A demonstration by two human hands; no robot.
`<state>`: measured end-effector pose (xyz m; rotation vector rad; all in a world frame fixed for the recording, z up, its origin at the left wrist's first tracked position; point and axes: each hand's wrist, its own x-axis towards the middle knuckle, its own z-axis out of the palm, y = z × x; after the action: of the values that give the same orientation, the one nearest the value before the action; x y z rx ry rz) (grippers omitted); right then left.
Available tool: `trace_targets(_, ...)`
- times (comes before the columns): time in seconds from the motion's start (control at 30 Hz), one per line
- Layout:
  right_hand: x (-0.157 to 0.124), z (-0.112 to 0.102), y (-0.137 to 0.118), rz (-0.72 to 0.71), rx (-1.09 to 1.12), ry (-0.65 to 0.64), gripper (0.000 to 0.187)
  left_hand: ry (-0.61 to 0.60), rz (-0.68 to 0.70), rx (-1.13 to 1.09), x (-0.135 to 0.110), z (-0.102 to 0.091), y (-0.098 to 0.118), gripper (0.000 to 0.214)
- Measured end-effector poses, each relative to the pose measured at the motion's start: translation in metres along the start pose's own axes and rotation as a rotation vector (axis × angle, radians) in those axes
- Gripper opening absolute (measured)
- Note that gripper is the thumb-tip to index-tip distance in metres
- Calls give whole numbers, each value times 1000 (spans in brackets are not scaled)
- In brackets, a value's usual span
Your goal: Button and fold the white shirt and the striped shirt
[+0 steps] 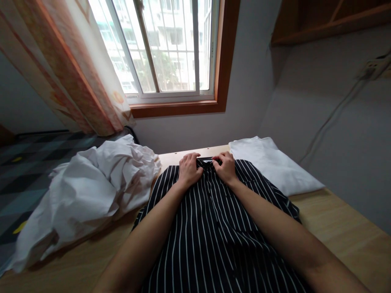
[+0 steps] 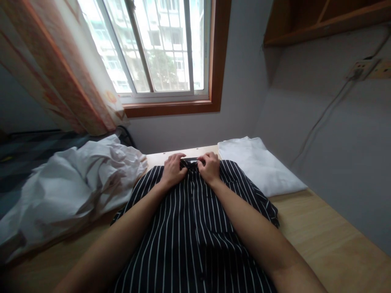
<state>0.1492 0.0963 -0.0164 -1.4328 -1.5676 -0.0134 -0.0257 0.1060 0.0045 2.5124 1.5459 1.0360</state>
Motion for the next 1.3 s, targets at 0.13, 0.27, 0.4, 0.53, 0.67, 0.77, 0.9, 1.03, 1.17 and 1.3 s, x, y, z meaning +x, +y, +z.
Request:
trace_targets(0.13, 1, 1, 21, -51, -175, -18, 34, -136, -53, 102, 1, 5, -23, 47)
trace_targets(0.27, 0, 4, 37, 58, -302, -293, 44, -313, -137, 213, 3, 3, -33, 49)
trace_targets(0.4, 2, -2, 30, 197, -475, -501, 57, -427, -241, 344, 5, -5, -30, 65)
trace_targets(0.53, 5, -12, 15, 110, -545, -449, 57, -257, -78, 387, 4, -11, -26, 68)
trace_targets(0.67, 3, -13, 4, -253, -429, -527, 52, -260, 322, 273, 4, -15, -25, 54)
trace_targets(0.77, 0, -8, 4, -291, -378, -654, 50, -316, 323, 237, 3, -14, -25, 38)
trace_targets(0.9, -1, -5, 8, -210, -362, -656, 53, -378, 196, 265, 2, -7, -27, 42)
trace_targets(1.03, 3, -10, 8, -253, -239, -429, 46, -381, 163, 268, 2, -6, -30, 50)
trace_targets(1.17, 5, -13, 7, -368, -167, -341, 28, -200, 423, 187, 3, -12, -28, 45)
trace_targets(1.3, 4, -8, 9, -396, -213, -403, 28, -183, 529, 201, 5, -15, -28, 27)
